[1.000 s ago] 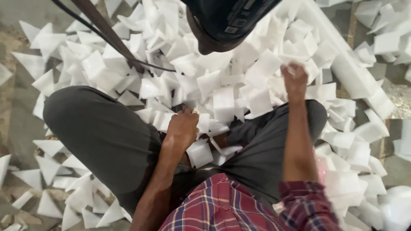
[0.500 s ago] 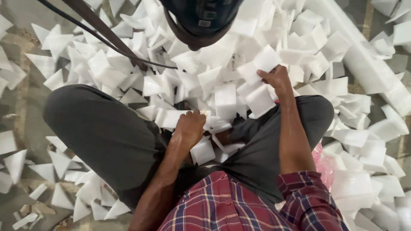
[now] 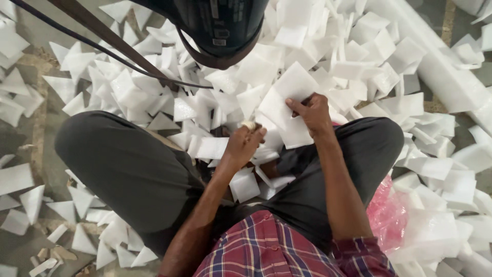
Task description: The person sits cross-legged on the floor and repeatedly folds small white foam pieces by hand. They pick up a piece, fold it in half, press the edges together, and place it down, repeating this process continuously.
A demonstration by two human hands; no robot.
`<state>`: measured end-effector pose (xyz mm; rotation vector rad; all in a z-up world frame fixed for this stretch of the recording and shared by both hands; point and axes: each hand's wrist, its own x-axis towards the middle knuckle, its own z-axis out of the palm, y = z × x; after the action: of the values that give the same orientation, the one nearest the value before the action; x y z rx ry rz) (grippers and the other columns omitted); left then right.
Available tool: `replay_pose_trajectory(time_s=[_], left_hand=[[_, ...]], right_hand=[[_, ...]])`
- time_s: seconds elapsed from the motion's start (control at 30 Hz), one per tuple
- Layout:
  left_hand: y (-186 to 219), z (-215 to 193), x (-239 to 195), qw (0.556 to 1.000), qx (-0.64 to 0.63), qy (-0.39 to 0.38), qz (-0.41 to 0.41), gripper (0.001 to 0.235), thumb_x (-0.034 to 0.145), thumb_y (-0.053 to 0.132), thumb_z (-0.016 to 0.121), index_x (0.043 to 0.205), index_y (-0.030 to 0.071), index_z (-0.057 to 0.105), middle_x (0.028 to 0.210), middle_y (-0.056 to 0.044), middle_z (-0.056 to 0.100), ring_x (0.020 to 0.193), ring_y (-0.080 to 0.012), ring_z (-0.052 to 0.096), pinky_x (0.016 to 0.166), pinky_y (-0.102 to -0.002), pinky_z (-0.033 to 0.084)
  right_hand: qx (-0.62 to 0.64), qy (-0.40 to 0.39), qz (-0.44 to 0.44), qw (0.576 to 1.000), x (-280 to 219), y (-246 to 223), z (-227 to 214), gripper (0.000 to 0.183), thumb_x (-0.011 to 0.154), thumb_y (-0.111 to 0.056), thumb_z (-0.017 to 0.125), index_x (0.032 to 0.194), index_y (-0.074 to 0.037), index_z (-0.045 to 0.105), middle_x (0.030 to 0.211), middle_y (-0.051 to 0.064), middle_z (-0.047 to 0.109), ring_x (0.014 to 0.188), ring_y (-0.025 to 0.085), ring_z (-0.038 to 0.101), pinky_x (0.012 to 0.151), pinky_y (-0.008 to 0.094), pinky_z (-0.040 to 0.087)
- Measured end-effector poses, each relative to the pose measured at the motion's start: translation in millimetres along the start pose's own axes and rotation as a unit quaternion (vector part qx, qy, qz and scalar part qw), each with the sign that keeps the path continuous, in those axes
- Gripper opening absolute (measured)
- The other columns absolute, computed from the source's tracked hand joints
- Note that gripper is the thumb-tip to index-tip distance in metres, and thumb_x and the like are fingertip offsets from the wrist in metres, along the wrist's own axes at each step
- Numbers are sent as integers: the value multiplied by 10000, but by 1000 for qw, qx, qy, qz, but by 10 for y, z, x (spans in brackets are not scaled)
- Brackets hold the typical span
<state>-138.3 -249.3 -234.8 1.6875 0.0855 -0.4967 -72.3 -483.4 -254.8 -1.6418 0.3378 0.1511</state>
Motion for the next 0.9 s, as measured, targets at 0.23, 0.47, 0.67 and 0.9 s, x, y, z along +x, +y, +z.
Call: replay_pose_trajectory(time_s=[0.23,0.47,0.67,0.9], left_hand=[[249,-5,-82,981,-115,92,123,503,1005,150,604,1442,-52,457,842,-11,570,690,-83,570,600,-279,519],[507,-190,-253,984,24,120,132,467,980,87,547,1428,-40,506,609,13,411,515,-78,385,501,-288,350],[460,-177,-316,987,-84,74,117,222,1061,172,586,1034,-26,488,681,27,360,597,-76,352,530,-319,330],[411,-286,-229,966,-256,33,5,416,1127,259,543,789,27,476,699,21,350,566,-104,388,898,-346,632]], right_hand=[[97,5,-6,995,-496,-125,332,258,843,-86,802,1033,64,713,926,85,746,753,136,693,682,281,575],[165,-36,-17,985,-603,-182,154,398,900,-23,724,1277,65,633,1068,116,739,911,149,713,824,288,588],[171,-37,-12,984,-620,-126,108,409,923,15,683,1310,107,588,1107,155,741,943,166,725,863,290,592],[146,-12,-31,989,-700,-444,242,410,934,23,666,1306,131,533,1072,196,725,909,183,719,831,288,591]])
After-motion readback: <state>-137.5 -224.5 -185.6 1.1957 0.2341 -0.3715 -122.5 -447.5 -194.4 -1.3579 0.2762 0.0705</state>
